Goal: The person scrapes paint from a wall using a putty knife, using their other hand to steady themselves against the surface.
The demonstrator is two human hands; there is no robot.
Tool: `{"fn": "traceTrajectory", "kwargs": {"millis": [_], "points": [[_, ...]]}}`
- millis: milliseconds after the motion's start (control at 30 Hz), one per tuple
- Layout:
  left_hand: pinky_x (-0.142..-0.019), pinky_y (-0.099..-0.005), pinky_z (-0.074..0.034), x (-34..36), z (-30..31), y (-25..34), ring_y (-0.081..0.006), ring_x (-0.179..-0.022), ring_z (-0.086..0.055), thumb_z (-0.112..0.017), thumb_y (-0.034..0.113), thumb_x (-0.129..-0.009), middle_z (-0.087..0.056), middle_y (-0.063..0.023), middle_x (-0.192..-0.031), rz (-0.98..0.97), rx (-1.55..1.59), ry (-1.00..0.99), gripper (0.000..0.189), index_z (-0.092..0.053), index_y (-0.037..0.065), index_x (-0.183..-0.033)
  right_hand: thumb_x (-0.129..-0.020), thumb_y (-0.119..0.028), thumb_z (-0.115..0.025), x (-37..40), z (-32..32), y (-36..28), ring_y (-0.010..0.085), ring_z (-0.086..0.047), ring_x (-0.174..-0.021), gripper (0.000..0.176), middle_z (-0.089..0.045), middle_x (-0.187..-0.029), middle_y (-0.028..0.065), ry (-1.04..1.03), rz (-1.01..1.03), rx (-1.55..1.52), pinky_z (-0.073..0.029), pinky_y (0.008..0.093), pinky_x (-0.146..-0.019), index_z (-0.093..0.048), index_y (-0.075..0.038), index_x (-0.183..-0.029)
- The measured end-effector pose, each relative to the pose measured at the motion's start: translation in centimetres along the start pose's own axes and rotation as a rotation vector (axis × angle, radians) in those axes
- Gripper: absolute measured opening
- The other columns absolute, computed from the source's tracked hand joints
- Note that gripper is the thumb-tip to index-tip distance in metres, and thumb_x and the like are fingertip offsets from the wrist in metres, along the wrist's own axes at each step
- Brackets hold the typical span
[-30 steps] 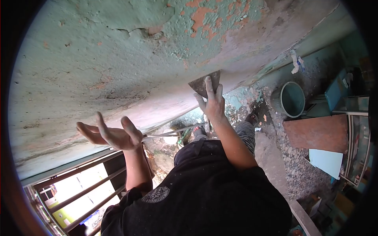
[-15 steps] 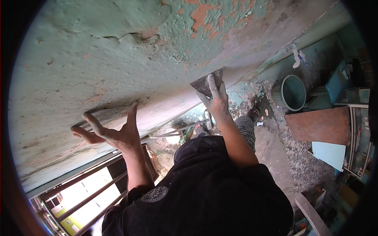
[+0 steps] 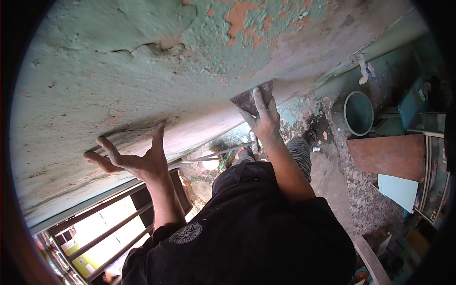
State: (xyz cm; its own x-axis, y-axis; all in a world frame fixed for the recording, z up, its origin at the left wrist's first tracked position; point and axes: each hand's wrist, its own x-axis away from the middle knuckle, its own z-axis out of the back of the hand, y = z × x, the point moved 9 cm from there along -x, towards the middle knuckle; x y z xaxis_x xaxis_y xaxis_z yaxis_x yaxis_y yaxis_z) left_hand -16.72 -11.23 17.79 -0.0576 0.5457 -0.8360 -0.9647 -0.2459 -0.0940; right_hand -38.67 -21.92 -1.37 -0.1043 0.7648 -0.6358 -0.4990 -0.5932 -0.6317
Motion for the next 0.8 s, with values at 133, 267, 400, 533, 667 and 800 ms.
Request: {"fn": "traceTrajectory", "kwargs": {"millis": [133,267,400,533,667,800], "points": [[-0.105,-0.0672,-0.011,-0.2,0.0,0.5,-0.0390,-0.136,0.000,-0.079,0.049,-0.064,-0.007,-0.0183,-0.146,-0.055,-0.026,-0.024,0.115,-0.004,0.014,-0.144,-0.070,-0.026,-0.079,0.1,-0.4,0.5,0.0407,-0.059,-0.090,0.076,-0.053,-0.104,0.0246,-0.014,0.004,-0.057,-0.053,0.0427,-0.069,-0.042,-0.005,-0.133],[-0.105,-0.0660,-0.013,0.0,0.1,0.3,-0.0395,-0.136,-0.001,-0.081,0.048,-0.062,-0.003,-0.0210,-0.143,-0.004,0.016,-0.008,0.109,-0.018,0.009,-0.142,-0.070,-0.026,-0.079,-1.0,0.3,-0.2,0.0411,-0.059,-0.090,0.076,-0.053,-0.105,0.0255,-0.001,-0.011,-0.014,-0.053,0.0433,-0.070,-0.042,-0.005,-0.134],[-0.106,-0.0653,-0.014,-0.1,0.2,0.1,-0.0402,-0.136,-0.003,-0.081,0.049,-0.061,-0.005,-0.0214,-0.143,0.008,0.039,0.021,0.110,-0.019,0.008,-0.142,-0.070,-0.024,-0.079,-1.0,0.7,-0.6,0.0426,-0.057,-0.094,0.076,-0.052,-0.109,0.0281,0.031,0.027,-0.047,-0.052,0.0430,-0.071,-0.042,-0.005,-0.134],[-0.104,-0.0687,-0.019,-0.3,0.1,0.5,-0.0425,-0.134,0.000,-0.081,0.047,-0.063,-0.005,-0.0214,-0.141,0.012,0.016,-0.012,0.110,-0.014,0.011,-0.142,-0.071,-0.023,-0.078,-0.3,0.3,1.4,0.0440,-0.056,-0.101,0.075,-0.050,-0.115,0.0309,-0.093,-0.065,-0.054,-0.052,0.0421,-0.074,-0.041,-0.003,-0.133],[-0.104,-0.0687,-0.018,-0.3,0.0,0.5,-0.0409,-0.135,0.000,-0.080,0.046,-0.065,-0.005,-0.0191,-0.142,-0.005,-0.038,-0.034,0.109,-0.012,0.011,-0.142,-0.072,-0.032,-0.076,-2.4,2.4,0.1,0.0379,-0.060,-0.082,0.075,-0.054,-0.098,0.0229,0.157,0.042,-0.088,-0.054,0.0402,-0.060,-0.041,-0.009,-0.135],[-0.104,-0.0683,-0.019,-0.1,0.0,0.3,-0.0396,-0.135,-0.001,-0.080,0.045,-0.065,-0.004,-0.0165,-0.144,-0.009,-0.031,-0.038,0.109,-0.012,0.011,-0.142,-0.073,-0.032,-0.076,-1.2,1.9,1.4,0.0392,-0.060,-0.087,0.077,-0.054,-0.105,0.0257,0.080,-0.061,-0.067,-0.053,0.0410,-0.063,-0.040,-0.008,-0.136]]}}
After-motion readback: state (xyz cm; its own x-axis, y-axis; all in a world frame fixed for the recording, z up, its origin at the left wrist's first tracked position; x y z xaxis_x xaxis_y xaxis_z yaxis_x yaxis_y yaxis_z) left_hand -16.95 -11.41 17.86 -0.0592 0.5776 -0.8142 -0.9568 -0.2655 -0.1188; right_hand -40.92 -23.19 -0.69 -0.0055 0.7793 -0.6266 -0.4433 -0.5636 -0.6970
